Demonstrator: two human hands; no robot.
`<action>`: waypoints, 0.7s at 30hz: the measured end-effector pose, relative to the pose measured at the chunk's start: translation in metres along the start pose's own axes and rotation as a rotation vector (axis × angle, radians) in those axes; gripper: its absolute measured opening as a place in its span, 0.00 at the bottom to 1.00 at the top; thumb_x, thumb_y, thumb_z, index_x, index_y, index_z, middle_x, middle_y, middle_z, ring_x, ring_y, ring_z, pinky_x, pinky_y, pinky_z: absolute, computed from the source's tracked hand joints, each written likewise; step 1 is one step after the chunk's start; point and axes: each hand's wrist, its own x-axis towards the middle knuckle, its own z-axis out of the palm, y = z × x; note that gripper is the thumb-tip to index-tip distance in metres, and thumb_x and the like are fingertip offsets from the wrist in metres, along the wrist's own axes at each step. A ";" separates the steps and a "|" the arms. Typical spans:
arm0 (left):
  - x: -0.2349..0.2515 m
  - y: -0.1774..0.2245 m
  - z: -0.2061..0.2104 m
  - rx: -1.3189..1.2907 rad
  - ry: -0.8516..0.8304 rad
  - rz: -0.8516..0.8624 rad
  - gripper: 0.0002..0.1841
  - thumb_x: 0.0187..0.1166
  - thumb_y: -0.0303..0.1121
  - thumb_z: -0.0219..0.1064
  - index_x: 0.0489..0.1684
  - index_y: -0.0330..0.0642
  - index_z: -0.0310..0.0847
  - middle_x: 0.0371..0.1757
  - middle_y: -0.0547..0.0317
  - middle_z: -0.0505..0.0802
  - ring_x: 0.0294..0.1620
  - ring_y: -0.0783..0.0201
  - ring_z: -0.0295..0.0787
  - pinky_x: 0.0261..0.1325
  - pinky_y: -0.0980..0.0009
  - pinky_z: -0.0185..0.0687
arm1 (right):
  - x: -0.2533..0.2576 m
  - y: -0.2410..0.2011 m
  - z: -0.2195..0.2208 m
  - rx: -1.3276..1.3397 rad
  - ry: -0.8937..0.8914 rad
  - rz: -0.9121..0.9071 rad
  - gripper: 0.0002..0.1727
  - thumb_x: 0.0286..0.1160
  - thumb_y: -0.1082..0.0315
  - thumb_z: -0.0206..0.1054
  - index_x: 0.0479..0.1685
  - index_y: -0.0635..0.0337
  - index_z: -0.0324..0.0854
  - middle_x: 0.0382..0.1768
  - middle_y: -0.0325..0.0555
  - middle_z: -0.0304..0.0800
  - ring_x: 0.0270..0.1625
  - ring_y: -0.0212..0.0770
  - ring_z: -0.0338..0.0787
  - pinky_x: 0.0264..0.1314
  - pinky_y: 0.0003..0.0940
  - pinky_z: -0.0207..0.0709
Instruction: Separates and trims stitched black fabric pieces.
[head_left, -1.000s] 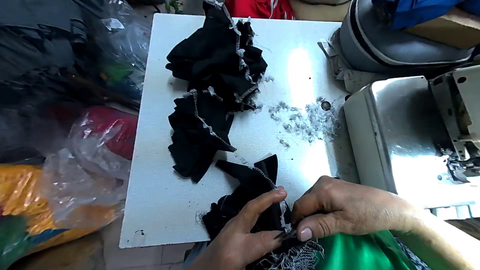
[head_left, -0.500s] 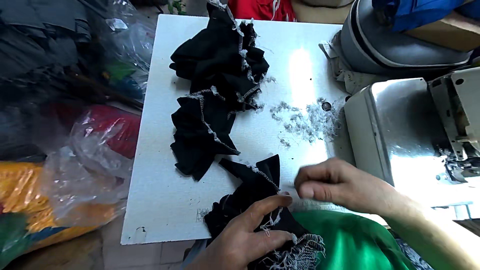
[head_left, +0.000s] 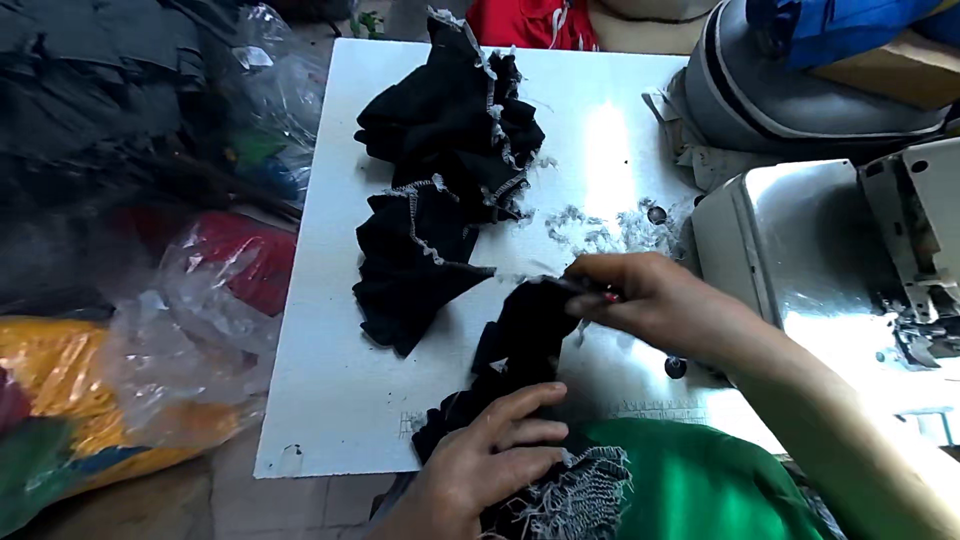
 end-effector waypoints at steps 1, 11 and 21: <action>-0.002 0.000 -0.002 0.009 0.003 0.002 0.15 0.84 0.43 0.64 0.52 0.40 0.84 0.75 0.50 0.82 0.72 0.73 0.83 0.72 0.77 0.80 | -0.002 0.004 -0.006 0.012 0.042 -0.007 0.07 0.79 0.70 0.66 0.48 0.60 0.87 0.28 0.34 0.84 0.27 0.20 0.76 0.31 0.18 0.70; 0.013 0.001 -0.001 -0.081 0.096 0.040 0.20 0.86 0.51 0.62 0.62 0.45 0.80 0.60 0.68 0.89 0.65 0.85 0.80 0.69 0.86 0.74 | -0.039 0.015 0.021 0.245 -0.087 0.037 0.07 0.79 0.70 0.65 0.44 0.60 0.90 0.24 0.31 0.85 0.25 0.15 0.78 0.28 0.11 0.70; 0.017 -0.011 0.012 -0.368 0.203 -0.096 0.26 0.74 0.54 0.71 0.73 0.69 0.75 0.68 0.91 0.84 0.68 0.90 0.79 0.68 0.88 0.76 | -0.057 0.014 0.029 0.196 -0.017 -0.201 0.17 0.73 0.77 0.62 0.57 0.61 0.90 0.41 0.38 0.94 0.42 0.18 0.86 0.47 0.12 0.77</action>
